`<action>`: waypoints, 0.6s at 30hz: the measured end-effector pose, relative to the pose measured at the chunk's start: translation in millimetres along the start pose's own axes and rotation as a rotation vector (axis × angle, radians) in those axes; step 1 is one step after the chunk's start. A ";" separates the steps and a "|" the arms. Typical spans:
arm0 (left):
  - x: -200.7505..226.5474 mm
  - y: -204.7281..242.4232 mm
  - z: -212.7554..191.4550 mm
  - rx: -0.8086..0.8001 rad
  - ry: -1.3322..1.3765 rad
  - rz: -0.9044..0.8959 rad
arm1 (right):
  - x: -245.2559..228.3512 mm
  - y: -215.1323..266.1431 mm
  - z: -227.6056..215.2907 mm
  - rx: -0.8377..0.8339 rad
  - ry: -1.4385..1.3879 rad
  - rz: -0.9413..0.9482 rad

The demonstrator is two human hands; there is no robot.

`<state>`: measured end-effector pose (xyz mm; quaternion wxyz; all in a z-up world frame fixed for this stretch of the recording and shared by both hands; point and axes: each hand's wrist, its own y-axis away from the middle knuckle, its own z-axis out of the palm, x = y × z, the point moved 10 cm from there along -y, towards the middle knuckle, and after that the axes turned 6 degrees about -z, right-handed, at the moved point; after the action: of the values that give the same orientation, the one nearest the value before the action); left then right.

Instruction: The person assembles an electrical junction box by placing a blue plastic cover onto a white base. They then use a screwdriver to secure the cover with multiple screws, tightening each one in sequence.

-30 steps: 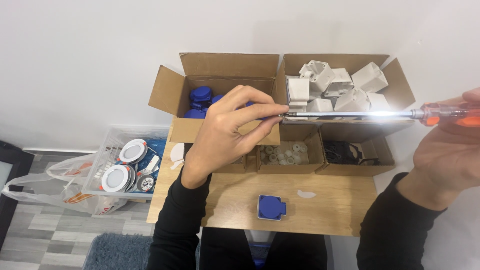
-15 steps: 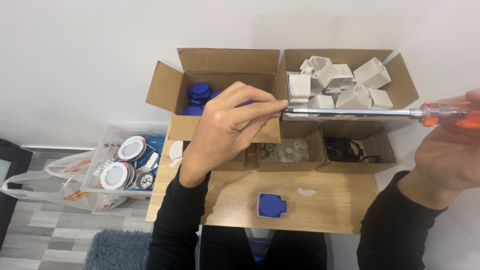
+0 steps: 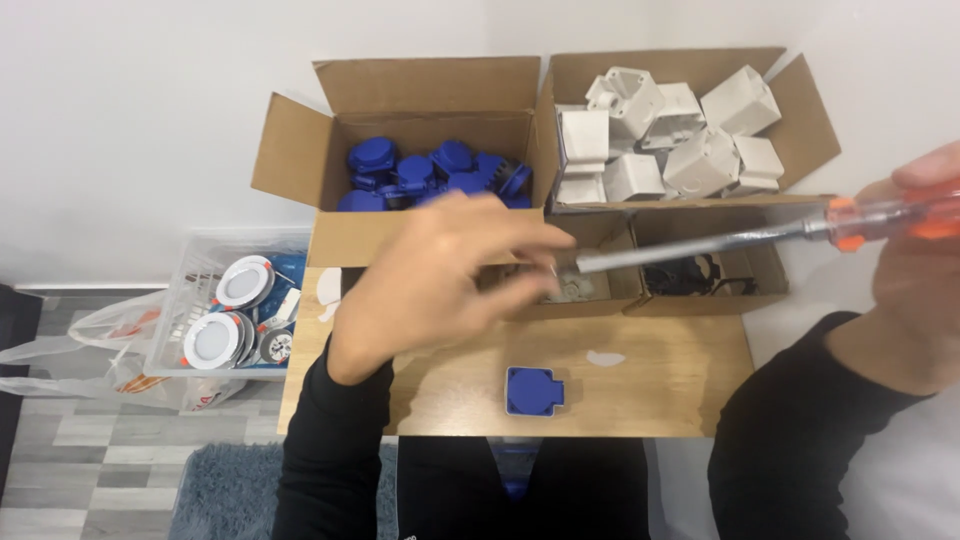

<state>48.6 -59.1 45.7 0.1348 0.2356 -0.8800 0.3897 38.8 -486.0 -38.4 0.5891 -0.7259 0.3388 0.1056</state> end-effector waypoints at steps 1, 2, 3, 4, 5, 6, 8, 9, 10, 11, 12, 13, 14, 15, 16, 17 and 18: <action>-5.2 2.1 24.2 -0.222 0.042 -0.101 | 9.8 5.2 -1.5 -0.086 -0.057 0.068; -8.6 9.9 47.8 -0.447 0.085 -0.195 | 19.2 11.5 -2.7 -0.170 -0.115 0.137; -7.6 11.7 58.7 -0.450 0.094 -0.199 | 7.9 2.2 -5.7 -0.173 -0.113 0.147; -12.2 25.0 86.9 -0.662 -0.032 -0.239 | 9.8 -0.3 2.0 -0.279 -0.133 0.310; -18.5 41.3 110.8 -0.871 -0.167 -0.272 | 11.0 0.0 8.8 -0.376 -0.155 0.473; -21.2 48.1 127.1 -0.875 -0.163 -0.271 | 5.3 -2.5 23.9 -0.374 -0.154 0.478; -8.7 71.5 167.9 -1.021 -0.144 -0.064 | -21.8 -5.9 73.0 -0.567 -0.220 0.343; -10.7 75.5 176.6 -1.025 -0.140 -0.064 | -53.4 -18.9 92.1 -0.566 -0.221 0.348; -10.9 81.9 186.5 -1.057 -0.086 -0.073 | -94.9 -38.9 107.6 -0.537 -0.158 0.211; -11.1 88.0 196.0 -1.089 -0.031 -0.080 | -137.1 -57.9 122.9 -0.504 -0.094 0.077; -10.2 85.4 199.1 -1.093 -0.028 -0.079 | -139.3 -60.7 125.3 -0.502 -0.095 0.082; -15.8 95.1 207.7 -1.227 -0.060 -0.142 | -135.1 -59.9 130.9 -0.543 -0.070 0.152; -21.2 105.7 214.1 -1.360 -0.093 -0.206 | -131.0 -58.6 136.1 -0.584 -0.046 0.222; -23.2 105.5 214.2 -1.363 -0.090 -0.206 | -128.6 -57.9 136.4 -0.583 -0.047 0.227; -26.3 103.3 213.7 -1.343 -0.084 -0.220 | -127.6 -57.1 137.9 -0.598 -0.033 0.209; -29.3 102.1 213.4 -1.324 -0.076 -0.235 | -126.5 -55.3 139.7 -0.612 -0.020 0.194; -28.3 100.8 211.4 -1.329 -0.071 -0.236 | -130.4 -58.6 143.8 -0.612 -0.022 0.200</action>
<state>9.1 -149.8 -168.5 0.2636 0.2098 -0.9050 -0.2599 12.7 -300.3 38.8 0.3339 -0.8314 0.3545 0.2678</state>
